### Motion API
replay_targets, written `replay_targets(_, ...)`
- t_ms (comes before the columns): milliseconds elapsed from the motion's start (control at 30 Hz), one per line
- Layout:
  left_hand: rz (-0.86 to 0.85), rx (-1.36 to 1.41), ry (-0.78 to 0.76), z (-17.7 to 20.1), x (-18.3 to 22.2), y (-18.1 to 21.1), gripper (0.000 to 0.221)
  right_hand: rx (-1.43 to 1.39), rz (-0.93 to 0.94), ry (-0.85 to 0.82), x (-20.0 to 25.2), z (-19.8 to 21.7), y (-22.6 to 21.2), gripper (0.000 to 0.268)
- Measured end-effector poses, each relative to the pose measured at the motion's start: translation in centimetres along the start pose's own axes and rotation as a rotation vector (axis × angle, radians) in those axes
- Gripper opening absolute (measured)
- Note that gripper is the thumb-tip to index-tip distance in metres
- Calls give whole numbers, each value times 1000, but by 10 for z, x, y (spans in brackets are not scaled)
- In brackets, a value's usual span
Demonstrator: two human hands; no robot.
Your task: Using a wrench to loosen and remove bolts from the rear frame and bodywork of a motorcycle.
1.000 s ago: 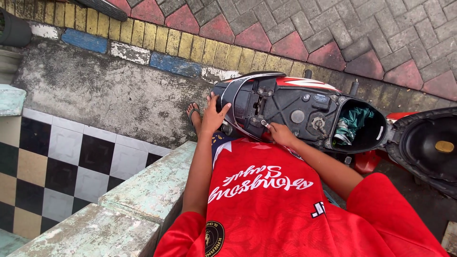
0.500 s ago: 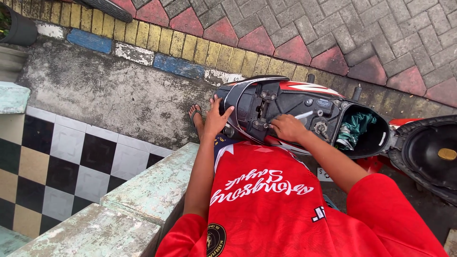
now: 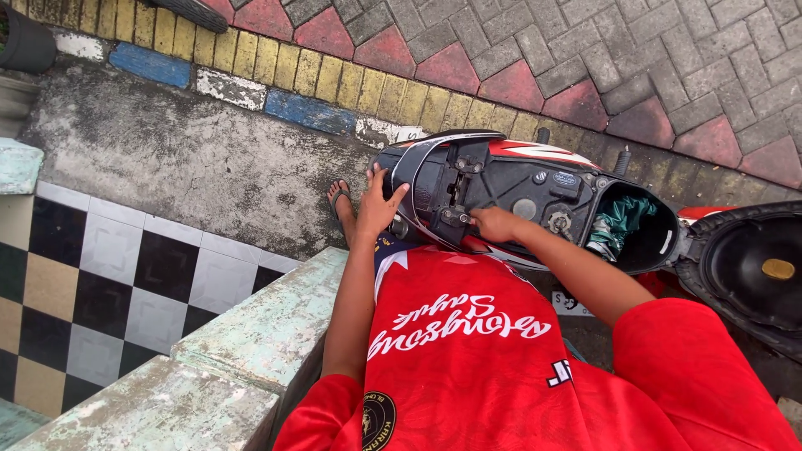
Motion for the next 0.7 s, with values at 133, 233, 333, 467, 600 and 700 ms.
replay_targets(133, -23, 22, -25, 4, 5, 9, 75, -415, -188, 74, 2, -52, 13, 31)
replay_targets(233, -17, 8, -41, 6, 11, 16, 78, -288, -190, 183, 32, -37, -10, 33)
replay_targets(333, -10, -4, -33, 5, 5, 13, 78, -287, -235, 307, 65, -8, -34, 37)
replay_targets(467, -1, -23, -36, 1, -2, -3, 77, -130, -143, 321, 73, 22, -51, 39)
replay_targets(600, 0, -16, -37, 2, 2, 4, 77, 108, 5, 278, 71, 46, -58, 35)
replay_targets(700, 0, -21, -16, 1, 1, 2, 78, 375, 166, 308, 37, 40, -34, 33)
Point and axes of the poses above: each hand's wrist, its own x-axis away from the middle knuckle, its own z-axis out of the back of the hand, y = z × x, the point moved 4 cm from there along -x, towards the middle knuckle, and after that the axes turned 4 degrees about x, right-handed, at the moved point
